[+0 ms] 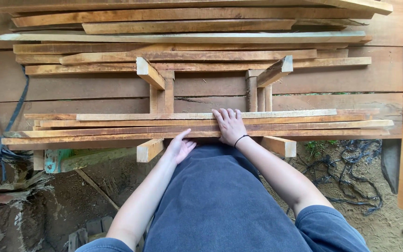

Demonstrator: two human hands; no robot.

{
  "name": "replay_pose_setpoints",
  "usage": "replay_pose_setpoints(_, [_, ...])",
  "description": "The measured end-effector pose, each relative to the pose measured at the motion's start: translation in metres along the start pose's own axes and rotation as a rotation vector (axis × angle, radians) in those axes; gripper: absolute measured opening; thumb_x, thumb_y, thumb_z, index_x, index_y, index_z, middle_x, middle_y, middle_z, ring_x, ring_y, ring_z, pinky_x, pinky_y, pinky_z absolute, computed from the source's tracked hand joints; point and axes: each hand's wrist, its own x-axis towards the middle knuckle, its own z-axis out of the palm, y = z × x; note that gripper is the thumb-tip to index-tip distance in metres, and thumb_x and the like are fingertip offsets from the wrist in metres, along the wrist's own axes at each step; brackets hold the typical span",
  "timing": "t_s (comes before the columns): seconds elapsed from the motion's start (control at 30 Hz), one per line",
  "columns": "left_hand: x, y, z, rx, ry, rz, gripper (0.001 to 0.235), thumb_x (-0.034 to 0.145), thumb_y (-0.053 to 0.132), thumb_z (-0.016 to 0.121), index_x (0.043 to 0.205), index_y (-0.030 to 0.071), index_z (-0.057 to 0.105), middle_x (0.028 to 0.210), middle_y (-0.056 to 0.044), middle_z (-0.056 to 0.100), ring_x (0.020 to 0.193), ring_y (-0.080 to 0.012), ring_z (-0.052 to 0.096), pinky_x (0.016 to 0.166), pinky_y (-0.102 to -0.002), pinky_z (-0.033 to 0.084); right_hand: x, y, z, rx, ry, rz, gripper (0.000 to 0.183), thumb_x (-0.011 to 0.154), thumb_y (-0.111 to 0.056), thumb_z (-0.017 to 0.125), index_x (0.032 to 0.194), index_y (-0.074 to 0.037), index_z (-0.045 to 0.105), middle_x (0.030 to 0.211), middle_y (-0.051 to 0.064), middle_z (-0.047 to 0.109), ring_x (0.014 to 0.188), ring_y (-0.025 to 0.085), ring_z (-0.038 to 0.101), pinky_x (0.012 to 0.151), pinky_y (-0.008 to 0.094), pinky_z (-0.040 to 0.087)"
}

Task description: The person selects thin wooden planks from a stack and arranges them into a neat pile. They then use black plastic straps to secure the bundle of planks together, wrapping the straps around the wood and twisting them to tighten the hold.

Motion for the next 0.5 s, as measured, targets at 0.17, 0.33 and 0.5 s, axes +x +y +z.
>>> replay_pose_setpoints(0.17, [0.026,-0.007,-0.002,-0.265,0.046,-0.019,0.090,0.084,0.007,0.069,0.155,-0.001,0.014,0.154,-0.016,0.014,0.158,-0.0369,0.006,0.126,-0.045,0.015,0.002,0.003,0.004,0.026,0.035,-0.021,0.116,0.051,-0.038,0.084,0.153,-0.016,0.033,0.137,0.006,0.047,0.128,0.027,0.044,0.109,0.048,0.029])
replay_pose_setpoints(0.33, [0.047,-0.004,-0.004,-0.390,0.102,-0.026,0.082,0.078,0.008,0.066,0.148,-0.002,0.024,0.145,-0.013,0.023,0.156,-0.0310,0.017,0.127,-0.043,0.017,0.012,0.007,-0.001,0.079,0.048,-0.002,0.112,0.050,-0.031,0.080,0.152,-0.017,0.037,0.136,0.005,0.048,0.127,0.027,0.045,0.108,0.047,0.029])
replay_pose_setpoints(0.5, [0.083,0.042,0.048,-0.572,0.147,0.086,0.108,0.076,0.017,0.073,0.161,0.007,0.008,0.169,-0.015,-0.003,0.159,-0.0262,-0.006,0.130,-0.044,0.008,0.064,0.029,-0.023,0.052,0.107,0.110,0.104,0.061,-0.018,0.079,0.158,-0.025,0.041,0.164,0.003,0.037,0.149,0.036,0.031,0.119,0.073,0.009])
